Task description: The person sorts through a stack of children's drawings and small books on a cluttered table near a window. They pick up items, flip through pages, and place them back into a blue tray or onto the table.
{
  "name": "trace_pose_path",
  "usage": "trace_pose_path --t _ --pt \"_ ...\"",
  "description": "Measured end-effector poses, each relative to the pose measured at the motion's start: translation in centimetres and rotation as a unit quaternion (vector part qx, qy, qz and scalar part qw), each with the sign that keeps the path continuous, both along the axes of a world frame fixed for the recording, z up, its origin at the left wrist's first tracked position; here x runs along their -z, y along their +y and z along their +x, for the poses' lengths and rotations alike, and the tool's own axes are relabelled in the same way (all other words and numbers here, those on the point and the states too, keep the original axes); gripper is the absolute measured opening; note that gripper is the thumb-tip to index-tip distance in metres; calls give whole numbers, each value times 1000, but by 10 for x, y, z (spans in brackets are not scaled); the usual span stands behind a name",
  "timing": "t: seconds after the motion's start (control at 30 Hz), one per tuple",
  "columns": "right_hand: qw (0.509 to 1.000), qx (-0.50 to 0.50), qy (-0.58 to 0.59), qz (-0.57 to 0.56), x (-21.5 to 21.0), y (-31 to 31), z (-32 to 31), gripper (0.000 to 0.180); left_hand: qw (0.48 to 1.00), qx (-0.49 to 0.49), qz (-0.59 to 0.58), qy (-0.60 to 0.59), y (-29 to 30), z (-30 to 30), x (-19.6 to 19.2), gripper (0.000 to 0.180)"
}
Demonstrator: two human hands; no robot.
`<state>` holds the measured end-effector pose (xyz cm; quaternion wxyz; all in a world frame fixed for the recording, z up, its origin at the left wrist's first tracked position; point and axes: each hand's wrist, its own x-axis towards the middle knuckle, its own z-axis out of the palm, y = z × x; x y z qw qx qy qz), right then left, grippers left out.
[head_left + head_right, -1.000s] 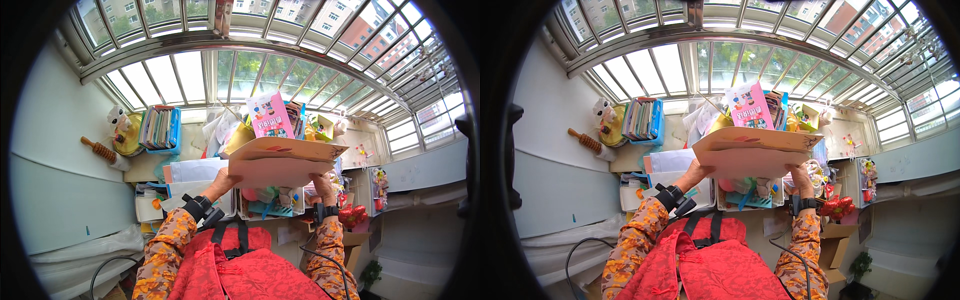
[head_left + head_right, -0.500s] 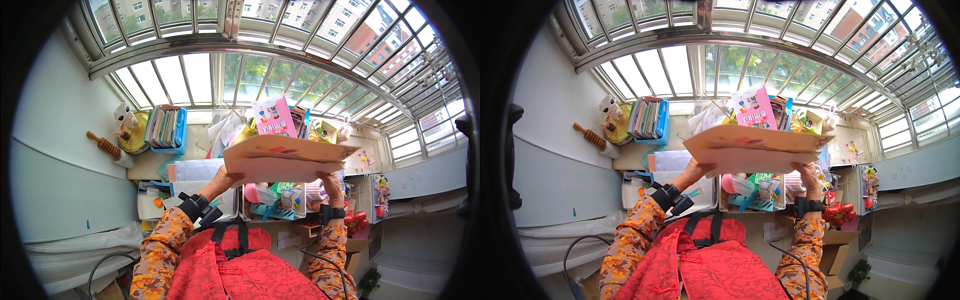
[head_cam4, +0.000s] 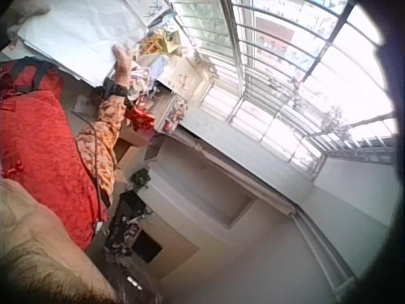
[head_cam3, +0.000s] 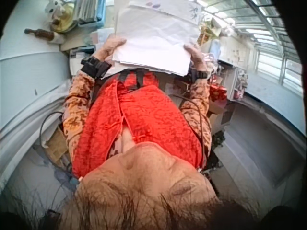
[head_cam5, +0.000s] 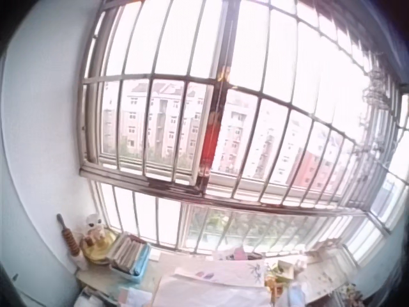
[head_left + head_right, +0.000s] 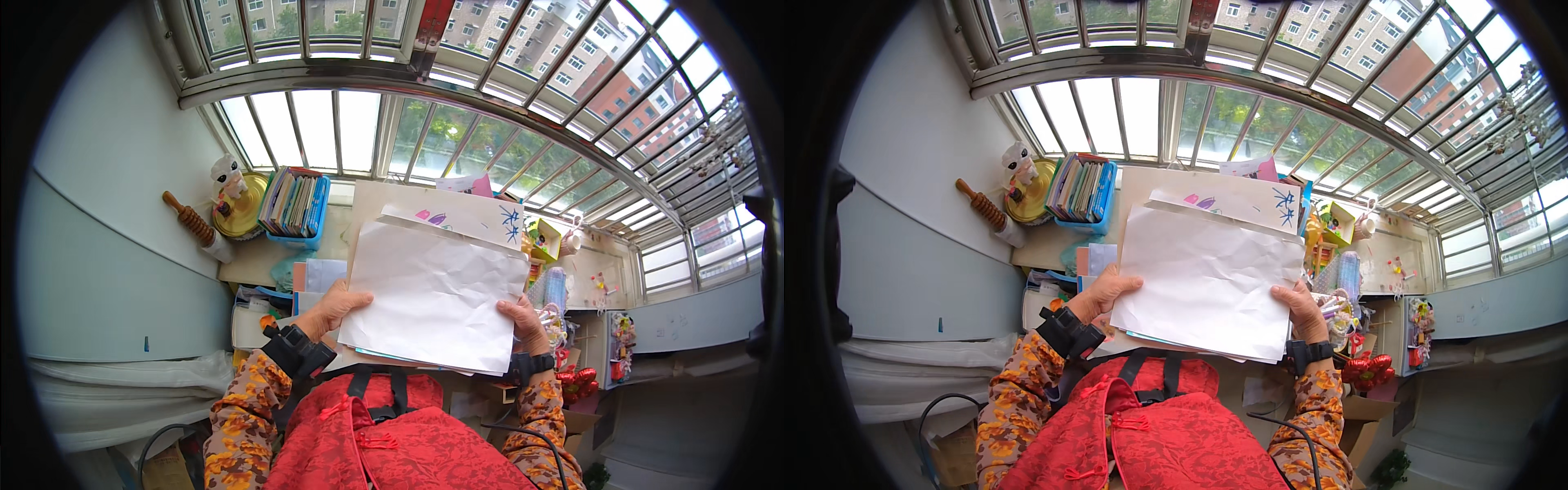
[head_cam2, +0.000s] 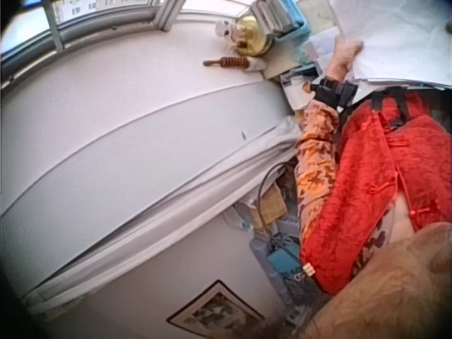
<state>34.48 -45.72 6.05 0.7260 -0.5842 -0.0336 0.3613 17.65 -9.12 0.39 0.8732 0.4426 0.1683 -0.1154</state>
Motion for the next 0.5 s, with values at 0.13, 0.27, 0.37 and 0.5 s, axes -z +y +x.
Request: trace_pose_path --t 0.13,0.27,0.37,0.5 --pt "999 -31 13 2 17 8 -3 42 998 0 -48 35 10 -19 10 53" --pt "998 -10 21 -59 36 13 -10 40 995 10 -91 31 17 -31 19 59" --pt "998 12 35 -58 47 14 -23 43 992 40 -111 45 26 -38 26 61" --pt "994 48 71 -64 51 16 -46 48 988 70 -127 57 37 -53 34 60"
